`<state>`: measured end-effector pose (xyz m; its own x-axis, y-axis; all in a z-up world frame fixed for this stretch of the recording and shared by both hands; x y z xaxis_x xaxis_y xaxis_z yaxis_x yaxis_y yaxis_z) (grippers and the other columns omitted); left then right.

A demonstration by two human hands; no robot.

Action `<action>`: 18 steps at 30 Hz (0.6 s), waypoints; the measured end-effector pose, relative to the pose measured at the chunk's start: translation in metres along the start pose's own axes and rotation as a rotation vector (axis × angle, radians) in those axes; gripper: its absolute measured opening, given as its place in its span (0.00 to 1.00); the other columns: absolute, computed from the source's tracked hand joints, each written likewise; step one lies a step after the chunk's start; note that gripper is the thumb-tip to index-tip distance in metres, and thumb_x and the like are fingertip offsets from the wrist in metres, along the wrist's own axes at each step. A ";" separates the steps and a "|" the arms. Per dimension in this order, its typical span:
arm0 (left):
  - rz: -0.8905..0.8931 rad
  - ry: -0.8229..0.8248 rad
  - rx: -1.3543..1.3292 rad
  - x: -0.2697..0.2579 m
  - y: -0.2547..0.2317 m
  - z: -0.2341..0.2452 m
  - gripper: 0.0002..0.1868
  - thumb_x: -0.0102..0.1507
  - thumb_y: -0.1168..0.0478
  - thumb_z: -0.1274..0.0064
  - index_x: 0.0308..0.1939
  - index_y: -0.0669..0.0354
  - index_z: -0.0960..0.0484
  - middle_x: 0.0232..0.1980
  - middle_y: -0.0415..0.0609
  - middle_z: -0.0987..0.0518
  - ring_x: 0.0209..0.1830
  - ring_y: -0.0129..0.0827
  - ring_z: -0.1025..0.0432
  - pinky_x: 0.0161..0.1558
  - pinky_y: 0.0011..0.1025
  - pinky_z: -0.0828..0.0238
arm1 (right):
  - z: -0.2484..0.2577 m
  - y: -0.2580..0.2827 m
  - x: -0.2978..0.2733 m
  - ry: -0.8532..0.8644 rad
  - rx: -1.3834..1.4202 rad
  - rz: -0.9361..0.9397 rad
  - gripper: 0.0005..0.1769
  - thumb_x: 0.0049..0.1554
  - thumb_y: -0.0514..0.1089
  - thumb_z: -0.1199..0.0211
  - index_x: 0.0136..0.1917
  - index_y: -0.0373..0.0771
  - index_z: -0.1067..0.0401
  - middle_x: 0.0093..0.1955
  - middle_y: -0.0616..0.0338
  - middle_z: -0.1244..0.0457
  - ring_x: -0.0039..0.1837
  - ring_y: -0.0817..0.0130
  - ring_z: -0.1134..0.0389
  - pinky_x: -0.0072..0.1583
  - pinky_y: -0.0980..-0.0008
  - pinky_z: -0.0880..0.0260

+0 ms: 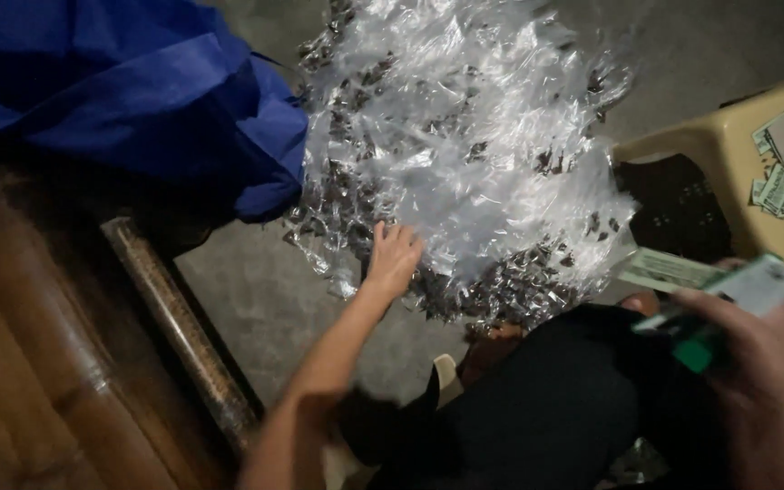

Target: Sealing small plastic bags containing metal parts by folding the top and stapling them.

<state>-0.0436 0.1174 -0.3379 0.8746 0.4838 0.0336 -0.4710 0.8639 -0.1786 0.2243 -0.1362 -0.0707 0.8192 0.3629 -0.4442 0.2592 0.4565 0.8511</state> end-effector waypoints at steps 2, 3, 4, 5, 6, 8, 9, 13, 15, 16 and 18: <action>-0.008 -0.080 0.001 0.004 0.003 -0.018 0.20 0.44 0.74 0.39 0.38 0.54 0.15 0.43 0.53 0.22 0.46 0.49 0.30 0.65 0.57 0.43 | 0.010 0.030 -0.035 0.108 -0.279 0.382 0.28 0.52 0.29 0.37 0.65 0.39 0.35 0.64 0.49 0.41 0.64 0.59 0.37 0.66 0.65 0.36; -0.013 -0.160 0.005 0.006 0.005 -0.024 0.16 0.45 0.76 0.40 0.31 0.52 0.13 0.32 0.49 0.20 0.38 0.47 0.29 0.65 0.55 0.40 | 0.004 0.049 -0.066 0.218 -0.560 0.763 0.30 0.54 0.21 0.42 0.70 0.29 0.34 0.77 0.31 0.45 0.78 0.44 0.41 0.79 0.54 0.43; -0.018 -0.164 0.005 0.014 0.001 -0.009 0.16 0.45 0.76 0.40 0.31 0.52 0.13 0.32 0.49 0.20 0.38 0.47 0.29 0.65 0.55 0.40 | -0.005 0.056 -0.063 0.212 -0.560 0.765 0.30 0.54 0.21 0.42 0.70 0.29 0.34 0.77 0.31 0.45 0.78 0.44 0.41 0.79 0.54 0.43; 0.039 -0.044 -0.069 0.023 0.002 -0.003 0.11 0.51 0.73 0.43 0.32 0.52 0.14 0.34 0.48 0.18 0.41 0.45 0.27 0.69 0.55 0.46 | 0.007 0.050 -0.048 0.038 -0.242 0.435 0.22 0.58 0.31 0.41 0.65 0.42 0.37 0.68 0.52 0.42 0.70 0.63 0.36 0.71 0.67 0.34; 0.095 0.077 -0.142 0.029 0.002 0.004 0.08 0.58 0.70 0.47 0.32 0.52 0.15 0.37 0.47 0.16 0.43 0.43 0.25 0.73 0.55 0.51 | 0.014 0.034 -0.041 -0.131 0.074 0.101 0.16 0.63 0.42 0.40 0.61 0.55 0.39 0.59 0.73 0.38 0.61 0.82 0.31 0.63 0.80 0.25; 0.117 0.046 -0.191 0.044 -0.008 0.059 0.17 0.58 0.70 0.49 0.49 0.50 0.20 0.27 0.43 0.22 0.33 0.41 0.27 0.72 0.57 0.52 | 0.023 0.028 -0.033 -0.129 0.025 0.110 0.16 0.62 0.42 0.37 0.60 0.54 0.39 0.58 0.70 0.38 0.59 0.80 0.32 0.61 0.80 0.27; 0.143 0.018 -0.240 0.051 -0.012 0.088 0.31 0.57 0.70 0.51 0.66 0.48 0.24 0.17 0.39 0.28 0.22 0.38 0.29 0.71 0.60 0.52 | 0.028 0.024 -0.030 -0.123 -0.025 0.117 0.17 0.62 0.43 0.35 0.59 0.52 0.38 0.56 0.68 0.38 0.57 0.78 0.32 0.58 0.79 0.28; 0.189 0.022 -0.399 0.086 -0.028 0.173 0.13 0.66 0.66 0.58 0.25 0.56 0.25 0.21 0.44 0.24 0.21 0.43 0.28 0.71 0.58 0.51 | 0.043 -0.005 0.006 -0.161 -0.202 0.368 0.19 0.57 0.41 0.27 0.58 0.47 0.32 0.57 0.64 0.35 0.56 0.76 0.34 0.61 0.75 0.33; 0.182 0.080 -0.412 0.101 -0.043 0.207 0.12 0.67 0.54 0.47 0.34 0.56 0.24 0.31 0.52 0.17 0.35 0.56 0.23 0.58 0.53 0.40 | 0.024 0.006 -0.005 -0.132 -0.258 0.386 0.18 0.57 0.37 0.28 0.59 0.45 0.29 0.51 0.62 0.34 0.51 0.74 0.34 0.56 0.74 0.35; 0.160 0.074 -0.409 0.106 -0.053 0.225 0.12 0.67 0.54 0.47 0.34 0.56 0.24 0.31 0.52 0.17 0.35 0.56 0.23 0.58 0.53 0.40 | 0.017 0.011 -0.011 -0.153 -0.249 0.391 0.18 0.57 0.37 0.28 0.59 0.45 0.29 0.51 0.62 0.34 0.51 0.74 0.34 0.56 0.74 0.35; 0.085 -0.039 -0.451 0.114 -0.074 0.267 0.10 0.62 0.57 0.42 0.32 0.60 0.21 0.27 0.55 0.18 0.30 0.56 0.23 0.37 0.51 0.30 | -0.001 0.026 -0.024 -0.116 -0.212 0.524 0.16 0.56 0.35 0.28 0.55 0.44 0.30 0.51 0.62 0.32 0.51 0.74 0.33 0.57 0.72 0.32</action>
Point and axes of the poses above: each hand's wrist, its own x-axis towards the middle knuckle, its own z-axis out of the back of the hand, y = z × x, the point moved 7 cm from there along x, towards the middle knuckle
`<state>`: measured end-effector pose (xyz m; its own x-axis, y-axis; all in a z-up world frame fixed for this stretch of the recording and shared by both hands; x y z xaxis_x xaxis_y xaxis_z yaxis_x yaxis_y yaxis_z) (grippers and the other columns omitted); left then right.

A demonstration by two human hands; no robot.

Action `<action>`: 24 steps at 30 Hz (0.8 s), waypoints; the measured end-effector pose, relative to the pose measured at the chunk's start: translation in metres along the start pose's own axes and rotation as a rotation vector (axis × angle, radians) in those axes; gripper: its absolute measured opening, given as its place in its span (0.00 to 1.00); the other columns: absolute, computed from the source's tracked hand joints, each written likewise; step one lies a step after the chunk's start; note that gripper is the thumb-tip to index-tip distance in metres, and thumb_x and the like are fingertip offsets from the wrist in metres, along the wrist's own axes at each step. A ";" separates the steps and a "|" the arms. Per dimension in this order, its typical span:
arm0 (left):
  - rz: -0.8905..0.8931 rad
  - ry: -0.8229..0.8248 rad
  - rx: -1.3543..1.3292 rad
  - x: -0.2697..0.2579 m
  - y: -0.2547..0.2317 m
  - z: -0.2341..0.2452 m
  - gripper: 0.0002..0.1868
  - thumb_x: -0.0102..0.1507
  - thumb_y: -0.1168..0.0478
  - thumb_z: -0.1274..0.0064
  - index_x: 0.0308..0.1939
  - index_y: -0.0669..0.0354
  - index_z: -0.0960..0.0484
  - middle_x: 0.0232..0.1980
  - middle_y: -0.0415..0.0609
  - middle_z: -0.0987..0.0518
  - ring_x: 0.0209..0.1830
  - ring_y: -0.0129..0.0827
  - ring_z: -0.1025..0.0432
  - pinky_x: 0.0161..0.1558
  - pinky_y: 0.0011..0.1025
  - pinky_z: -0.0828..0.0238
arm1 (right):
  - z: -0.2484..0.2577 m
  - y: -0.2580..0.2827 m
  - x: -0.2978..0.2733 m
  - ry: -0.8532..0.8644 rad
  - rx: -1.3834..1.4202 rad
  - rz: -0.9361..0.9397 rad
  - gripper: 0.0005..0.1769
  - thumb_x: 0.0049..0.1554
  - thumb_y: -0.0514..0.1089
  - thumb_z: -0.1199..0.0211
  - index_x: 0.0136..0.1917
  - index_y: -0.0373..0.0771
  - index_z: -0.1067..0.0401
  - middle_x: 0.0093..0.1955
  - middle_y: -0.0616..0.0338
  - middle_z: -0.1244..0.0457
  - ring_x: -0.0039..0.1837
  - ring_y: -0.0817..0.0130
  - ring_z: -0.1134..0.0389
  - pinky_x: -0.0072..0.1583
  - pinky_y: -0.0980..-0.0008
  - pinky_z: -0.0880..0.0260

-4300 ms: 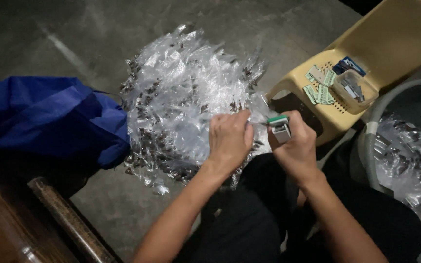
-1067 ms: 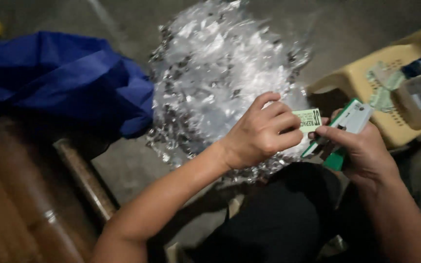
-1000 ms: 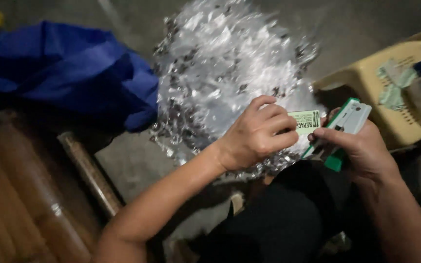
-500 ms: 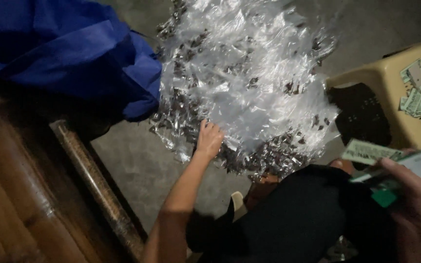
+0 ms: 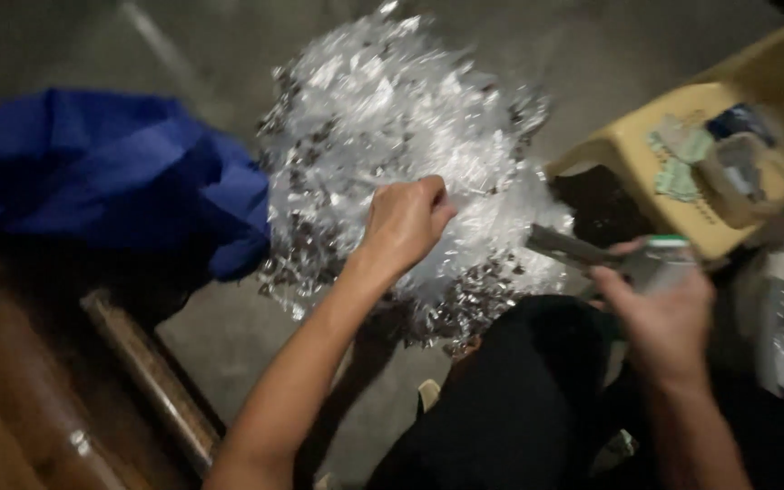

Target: Sealing small plastic bags containing metal parts by folding the top and stapling them.

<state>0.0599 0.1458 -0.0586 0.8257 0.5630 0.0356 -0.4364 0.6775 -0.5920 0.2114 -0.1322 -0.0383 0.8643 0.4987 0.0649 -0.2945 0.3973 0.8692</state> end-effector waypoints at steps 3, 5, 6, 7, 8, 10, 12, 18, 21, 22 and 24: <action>-0.072 -0.070 -0.001 -0.002 -0.044 0.029 0.10 0.60 0.52 0.42 0.37 0.53 0.18 0.28 0.50 0.17 0.35 0.57 0.20 0.43 0.51 0.28 | -0.018 -0.006 0.005 -0.012 0.144 0.185 0.25 0.45 0.29 0.20 0.53 0.37 0.27 0.47 0.54 0.31 0.49 0.67 0.28 0.56 0.66 0.29; -0.086 -0.085 -0.046 -0.012 -0.070 0.042 0.11 0.61 0.50 0.44 0.39 0.52 0.18 0.28 0.51 0.16 0.34 0.58 0.20 0.41 0.51 0.27 | -0.027 0.022 -0.002 -0.039 0.134 0.231 0.23 0.44 0.29 0.20 0.51 0.37 0.27 0.44 0.53 0.31 0.47 0.67 0.28 0.53 0.67 0.29; -0.082 -0.096 -0.092 -0.019 -0.082 0.048 0.13 0.62 0.48 0.45 0.41 0.52 0.18 0.28 0.52 0.16 0.34 0.58 0.20 0.38 0.52 0.25 | -0.032 0.036 -0.006 -0.048 0.123 0.270 0.22 0.44 0.28 0.20 0.48 0.37 0.26 0.42 0.53 0.31 0.46 0.67 0.28 0.51 0.68 0.30; -0.095 -0.096 -0.092 -0.029 -0.095 0.053 0.13 0.62 0.48 0.45 0.41 0.52 0.18 0.28 0.52 0.16 0.34 0.58 0.20 0.38 0.52 0.25 | -0.029 0.048 -0.006 -0.060 0.122 0.273 0.22 0.44 0.28 0.20 0.48 0.37 0.26 0.42 0.53 0.31 0.46 0.67 0.28 0.51 0.68 0.30; -0.115 -0.086 -0.138 -0.040 -0.107 0.058 0.13 0.61 0.49 0.45 0.41 0.52 0.17 0.27 0.53 0.16 0.33 0.59 0.20 0.36 0.51 0.25 | -0.027 0.062 -0.007 -0.085 0.112 0.302 0.21 0.45 0.29 0.20 0.48 0.37 0.26 0.42 0.52 0.30 0.45 0.65 0.27 0.50 0.66 0.30; -0.143 -0.075 -0.182 -0.056 -0.123 0.065 0.13 0.61 0.49 0.44 0.41 0.52 0.16 0.27 0.54 0.16 0.32 0.59 0.20 0.34 0.51 0.24 | -0.020 0.078 -0.004 -0.117 0.103 0.331 0.19 0.46 0.31 0.20 0.48 0.37 0.26 0.42 0.52 0.30 0.43 0.63 0.27 0.48 0.64 0.30; -0.387 -0.255 -0.176 -0.071 -0.144 0.084 0.15 0.57 0.52 0.36 0.37 0.59 0.16 0.28 0.56 0.17 0.33 0.55 0.20 0.34 0.45 0.25 | -0.010 0.085 0.003 -0.120 0.217 0.378 0.18 0.50 0.30 0.21 0.48 0.37 0.28 0.45 0.53 0.31 0.47 0.67 0.29 0.55 0.68 0.30; -0.313 -0.105 -0.470 -0.057 -0.159 0.112 0.35 0.56 0.51 0.35 0.65 0.51 0.30 0.61 0.47 0.22 0.60 0.33 0.28 0.64 0.35 0.30 | 0.016 0.143 -0.021 0.082 0.273 0.414 0.12 0.59 0.33 0.34 0.52 0.38 0.35 0.51 0.55 0.35 0.56 0.66 0.31 0.65 0.66 0.30; -0.290 0.180 -0.835 -0.052 -0.171 0.093 0.26 0.61 0.64 0.40 0.63 0.51 0.26 0.56 0.54 0.17 0.47 0.38 0.18 0.44 0.21 0.11 | 0.018 0.140 -0.025 0.077 0.311 0.366 0.14 0.57 0.35 0.31 0.52 0.39 0.35 0.54 0.54 0.37 0.59 0.67 0.34 0.65 0.68 0.33; -0.290 0.178 -0.836 -0.051 -0.168 0.088 0.26 0.61 0.64 0.40 0.63 0.51 0.26 0.56 0.54 0.17 0.47 0.38 0.18 0.44 0.21 0.11 | 0.017 0.143 -0.025 0.078 0.310 0.368 0.14 0.57 0.35 0.31 0.52 0.39 0.35 0.54 0.54 0.37 0.59 0.67 0.34 0.65 0.68 0.33; -0.743 -0.109 -0.749 -0.064 -0.179 0.103 0.16 0.59 0.82 0.42 0.45 0.61 0.21 0.45 0.51 0.20 0.46 0.35 0.24 0.48 0.26 0.22 | 0.010 0.146 -0.024 0.195 0.499 0.327 0.14 0.57 0.34 0.35 0.53 0.41 0.37 0.56 0.51 0.36 0.59 0.64 0.32 0.64 0.66 0.29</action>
Point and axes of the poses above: each hand's wrist, its own x-axis towards the middle knuckle, its own z-axis out of the back of the hand, y = z × x, the point moved 7 cm from there along x, towards the middle knuckle
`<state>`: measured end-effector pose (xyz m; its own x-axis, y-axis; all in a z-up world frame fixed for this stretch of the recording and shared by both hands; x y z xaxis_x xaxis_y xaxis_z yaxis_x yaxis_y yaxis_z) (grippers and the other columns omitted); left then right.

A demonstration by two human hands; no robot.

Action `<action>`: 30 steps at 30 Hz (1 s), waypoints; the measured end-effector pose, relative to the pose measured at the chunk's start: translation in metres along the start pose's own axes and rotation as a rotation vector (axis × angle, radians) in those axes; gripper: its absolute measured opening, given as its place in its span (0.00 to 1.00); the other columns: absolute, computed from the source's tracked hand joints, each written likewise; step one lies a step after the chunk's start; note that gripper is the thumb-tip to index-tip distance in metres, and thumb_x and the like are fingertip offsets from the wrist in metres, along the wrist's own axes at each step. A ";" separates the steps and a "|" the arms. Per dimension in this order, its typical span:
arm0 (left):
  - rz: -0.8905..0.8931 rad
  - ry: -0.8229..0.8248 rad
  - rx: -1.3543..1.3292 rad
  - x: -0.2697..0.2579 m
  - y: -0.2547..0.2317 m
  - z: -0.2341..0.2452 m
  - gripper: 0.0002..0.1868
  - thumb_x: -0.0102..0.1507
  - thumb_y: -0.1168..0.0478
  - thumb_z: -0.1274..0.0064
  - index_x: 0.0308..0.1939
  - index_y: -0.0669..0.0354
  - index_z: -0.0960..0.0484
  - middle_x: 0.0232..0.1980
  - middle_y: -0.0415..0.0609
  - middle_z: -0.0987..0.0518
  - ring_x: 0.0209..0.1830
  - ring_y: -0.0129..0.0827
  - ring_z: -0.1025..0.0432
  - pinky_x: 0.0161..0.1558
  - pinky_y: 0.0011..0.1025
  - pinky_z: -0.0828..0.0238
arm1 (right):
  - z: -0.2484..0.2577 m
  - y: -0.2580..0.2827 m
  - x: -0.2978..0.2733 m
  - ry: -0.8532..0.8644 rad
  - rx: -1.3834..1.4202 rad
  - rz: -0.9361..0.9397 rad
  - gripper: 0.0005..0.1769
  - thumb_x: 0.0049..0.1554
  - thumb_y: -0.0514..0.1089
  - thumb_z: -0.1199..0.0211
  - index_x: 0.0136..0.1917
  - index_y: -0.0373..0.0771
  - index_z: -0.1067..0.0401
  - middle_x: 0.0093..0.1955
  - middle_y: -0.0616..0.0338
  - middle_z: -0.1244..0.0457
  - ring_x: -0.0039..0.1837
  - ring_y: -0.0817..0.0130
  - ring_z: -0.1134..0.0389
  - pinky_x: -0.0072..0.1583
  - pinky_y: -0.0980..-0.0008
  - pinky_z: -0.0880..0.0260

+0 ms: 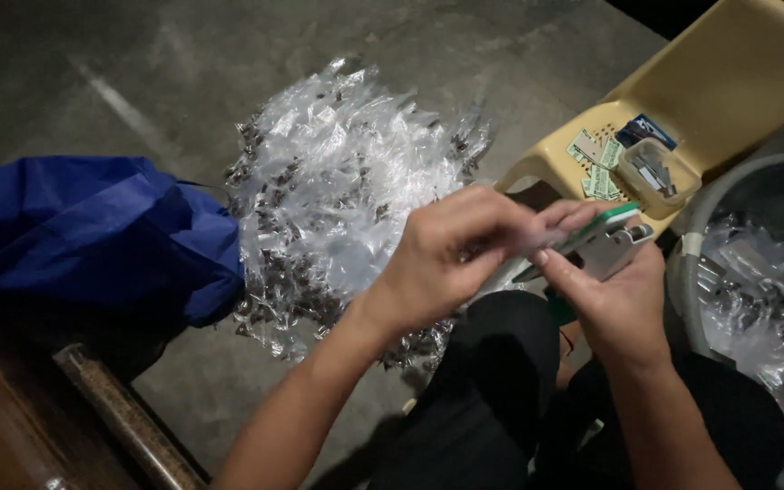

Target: Sealing small plastic bags containing metal parts by folding the top and stapling them.

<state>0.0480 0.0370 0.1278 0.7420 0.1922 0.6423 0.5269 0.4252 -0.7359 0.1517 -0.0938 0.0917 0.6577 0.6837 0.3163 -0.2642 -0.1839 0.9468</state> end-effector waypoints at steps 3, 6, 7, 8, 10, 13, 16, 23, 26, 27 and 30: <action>-0.123 0.043 0.019 -0.014 -0.003 0.000 0.11 0.67 0.68 0.43 0.53 0.65 0.21 0.51 0.56 0.23 0.50 0.42 0.23 0.54 0.30 0.18 | 0.010 -0.018 -0.004 -0.076 0.032 -0.114 0.17 0.53 0.37 0.32 0.52 0.42 0.37 0.50 0.52 0.34 0.35 0.73 0.38 0.35 0.79 0.34; 0.091 -0.019 -0.041 -0.033 0.015 0.002 0.27 0.59 0.60 0.30 0.61 0.52 0.21 0.55 0.51 0.23 0.54 0.31 0.25 0.53 0.24 0.20 | 0.015 -0.025 -0.004 -0.133 -0.007 -0.148 0.17 0.52 0.36 0.30 0.51 0.43 0.34 0.53 0.55 0.33 0.52 0.70 0.31 0.55 0.70 0.26; 0.093 -0.016 -0.042 -0.033 0.020 -0.002 0.27 0.59 0.60 0.30 0.61 0.52 0.21 0.55 0.51 0.23 0.54 0.31 0.25 0.53 0.24 0.20 | 0.016 -0.031 -0.003 -0.135 -0.006 -0.150 0.17 0.52 0.36 0.30 0.51 0.43 0.34 0.53 0.55 0.33 0.52 0.70 0.31 0.55 0.70 0.26; 0.148 -0.042 -0.033 -0.036 0.028 -0.004 0.20 0.60 0.70 0.38 0.56 0.57 0.21 0.51 0.51 0.24 0.51 0.33 0.26 0.53 0.24 0.21 | 0.015 -0.040 -0.001 -0.099 -0.012 -0.200 0.18 0.51 0.37 0.29 0.52 0.43 0.33 0.53 0.57 0.32 0.53 0.70 0.31 0.56 0.70 0.26; 0.203 -0.071 -0.022 -0.040 0.037 -0.007 0.18 0.61 0.80 0.46 0.52 0.61 0.20 0.47 0.51 0.25 0.47 0.35 0.27 0.53 0.25 0.22 | 0.023 -0.060 0.006 -0.059 -0.017 -0.249 0.19 0.49 0.38 0.27 0.52 0.43 0.32 0.53 0.58 0.32 0.53 0.70 0.30 0.57 0.71 0.27; 0.281 -0.150 0.024 -0.046 0.047 -0.005 0.14 0.64 0.73 0.45 0.52 0.60 0.28 0.47 0.52 0.23 0.46 0.38 0.23 0.51 0.28 0.19 | 0.030 -0.087 0.013 -0.253 1.061 -0.509 0.28 0.46 0.31 0.36 0.60 0.39 0.33 0.52 0.47 0.39 0.53 0.58 0.34 0.60 0.52 0.33; 0.318 -0.192 0.111 -0.054 0.060 -0.001 0.14 0.62 0.72 0.42 0.49 0.60 0.26 0.45 0.51 0.20 0.43 0.37 0.21 0.48 0.28 0.18 | 0.026 -0.086 0.003 -0.580 0.779 -0.715 0.23 0.52 0.47 0.35 0.62 0.50 0.29 0.56 0.55 0.36 0.56 0.65 0.33 0.67 0.36 0.30; 0.276 -0.186 0.208 -0.064 0.073 -0.016 0.09 0.58 0.70 0.36 0.40 0.61 0.19 0.36 0.48 0.24 0.34 0.38 0.25 0.36 0.29 0.24 | 0.000 -0.085 0.013 -0.352 0.025 -0.114 0.12 0.67 0.52 0.38 0.47 0.45 0.34 0.43 0.62 0.36 0.45 0.70 0.34 0.51 0.69 0.29; 0.291 -0.229 0.243 -0.067 0.077 -0.022 0.11 0.57 0.66 0.34 0.41 0.56 0.19 0.32 0.47 0.24 0.32 0.44 0.23 0.32 0.34 0.24 | 0.009 -0.122 0.016 -0.364 -0.143 -0.089 0.18 0.68 0.54 0.37 0.43 0.40 0.30 0.39 0.59 0.38 0.42 0.71 0.40 0.49 0.66 0.32; 0.288 -0.224 0.260 -0.067 0.077 -0.024 0.12 0.57 0.66 0.34 0.42 0.56 0.19 0.32 0.47 0.25 0.32 0.45 0.23 0.34 0.36 0.24 | 0.013 -0.132 0.020 -0.365 -0.133 -0.063 0.20 0.67 0.56 0.37 0.45 0.37 0.28 0.40 0.57 0.37 0.43 0.68 0.40 0.52 0.61 0.30; 0.311 -0.215 0.231 -0.070 0.086 -0.026 0.12 0.56 0.65 0.33 0.42 0.55 0.18 0.31 0.46 0.25 0.32 0.45 0.23 0.35 0.35 0.25 | 0.010 -0.137 0.023 -0.381 -0.054 -0.129 0.18 0.66 0.56 0.34 0.44 0.39 0.28 0.40 0.63 0.38 0.44 0.73 0.39 0.53 0.67 0.30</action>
Point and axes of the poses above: each hand's wrist, its own x-axis towards the middle knuckle, its own z-axis out of the back of the hand, y = z × x, the point moved 7 cm from there along x, towards the middle knuckle
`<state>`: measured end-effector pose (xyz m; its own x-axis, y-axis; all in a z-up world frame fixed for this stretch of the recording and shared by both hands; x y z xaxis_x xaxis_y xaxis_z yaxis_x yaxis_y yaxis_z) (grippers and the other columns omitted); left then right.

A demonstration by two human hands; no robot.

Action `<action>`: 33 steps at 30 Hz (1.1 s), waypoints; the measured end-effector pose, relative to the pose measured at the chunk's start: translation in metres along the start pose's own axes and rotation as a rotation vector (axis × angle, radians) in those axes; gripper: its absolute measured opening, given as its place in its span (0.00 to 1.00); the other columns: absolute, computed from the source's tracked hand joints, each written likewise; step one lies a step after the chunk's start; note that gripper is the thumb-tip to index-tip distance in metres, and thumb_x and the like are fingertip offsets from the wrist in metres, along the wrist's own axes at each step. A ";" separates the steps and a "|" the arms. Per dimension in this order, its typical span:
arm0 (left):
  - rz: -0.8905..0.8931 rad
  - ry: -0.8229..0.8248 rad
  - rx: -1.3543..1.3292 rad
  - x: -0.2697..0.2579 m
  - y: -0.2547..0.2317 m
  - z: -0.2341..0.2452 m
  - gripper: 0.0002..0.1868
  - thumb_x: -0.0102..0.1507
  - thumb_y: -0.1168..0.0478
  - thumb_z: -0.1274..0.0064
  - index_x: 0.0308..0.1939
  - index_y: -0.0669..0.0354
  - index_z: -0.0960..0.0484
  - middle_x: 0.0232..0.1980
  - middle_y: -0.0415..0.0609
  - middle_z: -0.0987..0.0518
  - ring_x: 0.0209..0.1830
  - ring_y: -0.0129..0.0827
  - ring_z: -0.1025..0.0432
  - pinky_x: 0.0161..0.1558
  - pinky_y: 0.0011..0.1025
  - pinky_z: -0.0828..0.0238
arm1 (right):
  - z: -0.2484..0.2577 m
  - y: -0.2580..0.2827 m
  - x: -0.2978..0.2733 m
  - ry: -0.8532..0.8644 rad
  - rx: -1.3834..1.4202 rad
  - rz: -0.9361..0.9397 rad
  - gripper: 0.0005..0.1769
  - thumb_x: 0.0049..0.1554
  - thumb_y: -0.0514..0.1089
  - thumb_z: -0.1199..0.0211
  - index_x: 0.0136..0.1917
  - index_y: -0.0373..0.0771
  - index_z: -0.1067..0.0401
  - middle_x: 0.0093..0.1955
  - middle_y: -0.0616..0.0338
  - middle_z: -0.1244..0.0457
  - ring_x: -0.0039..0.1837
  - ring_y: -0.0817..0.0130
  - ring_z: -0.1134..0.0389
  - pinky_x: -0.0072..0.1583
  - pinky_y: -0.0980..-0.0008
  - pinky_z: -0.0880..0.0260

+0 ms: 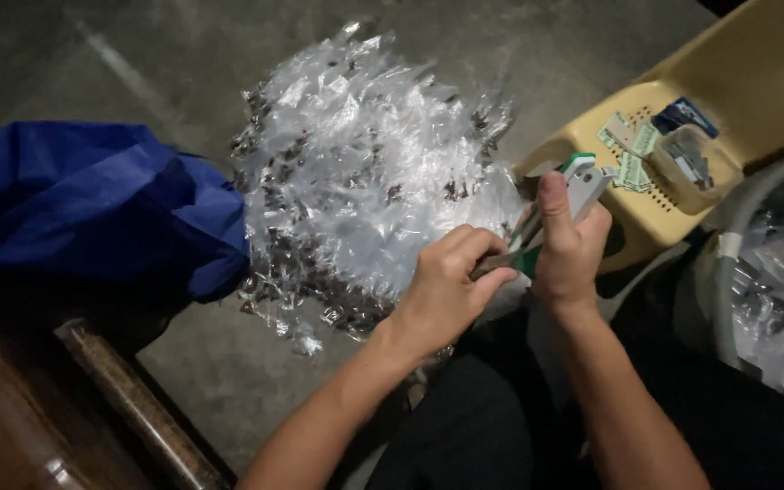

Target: Sealing small plastic bags containing metal parts by folding the top and stapling them.

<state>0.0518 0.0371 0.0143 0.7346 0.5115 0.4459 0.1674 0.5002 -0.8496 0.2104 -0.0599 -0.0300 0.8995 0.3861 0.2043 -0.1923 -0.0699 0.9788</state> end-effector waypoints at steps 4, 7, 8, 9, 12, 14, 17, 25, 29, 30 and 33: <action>0.018 0.007 -0.033 0.010 0.017 0.009 0.14 0.54 0.66 0.33 0.42 0.58 0.18 0.30 0.49 0.23 0.34 0.51 0.22 0.37 0.38 0.24 | -0.003 0.022 -0.011 0.016 -0.007 -0.189 0.17 0.64 0.58 0.32 0.44 0.45 0.30 0.38 0.66 0.37 0.42 0.78 0.39 0.50 0.76 0.35; 0.133 0.101 0.020 0.031 0.039 0.022 0.13 0.59 0.64 0.35 0.48 0.55 0.15 0.37 0.45 0.20 0.34 0.30 0.30 0.36 0.26 0.34 | -0.005 0.035 -0.001 0.195 -0.009 -0.233 0.10 0.59 0.47 0.35 0.51 0.41 0.29 0.44 0.58 0.30 0.47 0.72 0.28 0.58 0.73 0.26; 0.056 0.107 0.018 0.042 0.035 0.025 0.13 0.56 0.65 0.32 0.44 0.54 0.16 0.36 0.44 0.20 0.34 0.31 0.28 0.37 0.27 0.33 | -0.010 0.043 -0.002 0.277 -0.077 -0.216 0.09 0.58 0.41 0.33 0.51 0.40 0.27 0.49 0.59 0.30 0.51 0.73 0.29 0.59 0.73 0.27; -0.020 0.113 0.017 0.053 0.032 0.028 0.13 0.54 0.65 0.30 0.39 0.54 0.16 0.36 0.44 0.19 0.35 0.32 0.26 0.37 0.28 0.32 | -0.015 0.051 -0.004 0.359 -0.145 -0.197 0.10 0.56 0.36 0.31 0.52 0.39 0.25 0.55 0.61 0.30 0.56 0.73 0.30 0.60 0.73 0.27; 0.346 0.425 -0.191 0.063 0.064 0.017 0.18 0.55 0.63 0.31 0.46 0.42 0.17 0.47 0.43 0.13 0.43 0.32 0.19 0.43 0.21 0.20 | 0.004 0.009 0.005 0.280 -0.137 -0.168 0.17 0.56 0.35 0.30 0.54 0.42 0.34 0.52 0.61 0.33 0.53 0.73 0.31 0.60 0.72 0.29; 0.459 0.442 -0.142 0.060 0.119 0.022 0.18 0.56 0.65 0.34 0.49 0.50 0.17 0.51 0.49 0.15 0.48 0.35 0.19 0.50 0.23 0.19 | 0.026 0.000 0.013 0.241 -0.339 -0.199 0.14 0.57 0.38 0.29 0.54 0.45 0.30 0.52 0.64 0.32 0.51 0.73 0.32 0.55 0.73 0.31; 0.565 0.431 0.222 0.034 0.219 0.028 0.11 0.62 0.69 0.43 0.49 0.57 0.15 0.52 0.55 0.16 0.52 0.40 0.21 0.58 0.36 0.23 | 0.056 -0.005 0.015 0.184 -0.546 -0.211 0.10 0.60 0.38 0.30 0.54 0.45 0.27 0.54 0.63 0.32 0.52 0.71 0.32 0.53 0.71 0.31; 0.568 0.579 1.167 -0.044 0.396 0.020 0.20 0.62 0.70 0.51 0.48 0.38 0.13 0.58 0.51 0.21 0.62 0.46 0.31 0.62 0.47 0.42 | 0.097 -0.008 0.009 0.076 -0.419 -0.244 0.15 0.61 0.31 0.33 0.57 0.40 0.34 0.58 0.57 0.33 0.57 0.69 0.31 0.64 0.70 0.27; 0.605 0.442 0.903 -0.002 0.318 0.035 0.08 0.60 0.61 0.40 0.42 0.52 0.20 0.36 0.44 0.21 0.43 0.40 0.27 0.66 0.47 0.44 | 0.100 -0.022 0.015 0.099 -0.401 -0.147 0.13 0.61 0.31 0.33 0.55 0.42 0.33 0.56 0.60 0.33 0.57 0.73 0.32 0.67 0.72 0.29; 0.632 0.468 0.795 0.009 0.288 0.037 0.10 0.62 0.62 0.38 0.42 0.55 0.24 0.29 0.39 0.25 0.33 0.36 0.27 0.67 0.46 0.43 | 0.101 -0.028 0.013 0.057 -0.367 -0.150 0.14 0.61 0.31 0.32 0.55 0.44 0.32 0.55 0.63 0.33 0.56 0.75 0.32 0.67 0.74 0.30; 0.644 0.462 0.745 0.040 0.227 0.044 0.06 0.64 0.69 0.55 0.34 0.53 0.30 0.26 0.38 0.34 0.25 0.29 0.35 0.26 0.29 0.33 | 0.068 -0.013 0.002 0.081 -0.405 -0.178 0.09 0.62 0.35 0.31 0.54 0.44 0.28 0.53 0.64 0.32 0.52 0.76 0.31 0.60 0.76 0.29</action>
<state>0.0900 0.2020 -0.1481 0.7440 0.5953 -0.3034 -0.6643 0.6102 -0.4318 0.2418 -0.1209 -0.0418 0.9022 0.4311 0.0161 -0.1902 0.3640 0.9118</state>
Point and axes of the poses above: each hand's wrist, its own x-axis towards the middle knuckle, its own z-axis out of the back of the hand, y = z × x, the point moved 7 cm from there along x, towards the middle knuckle
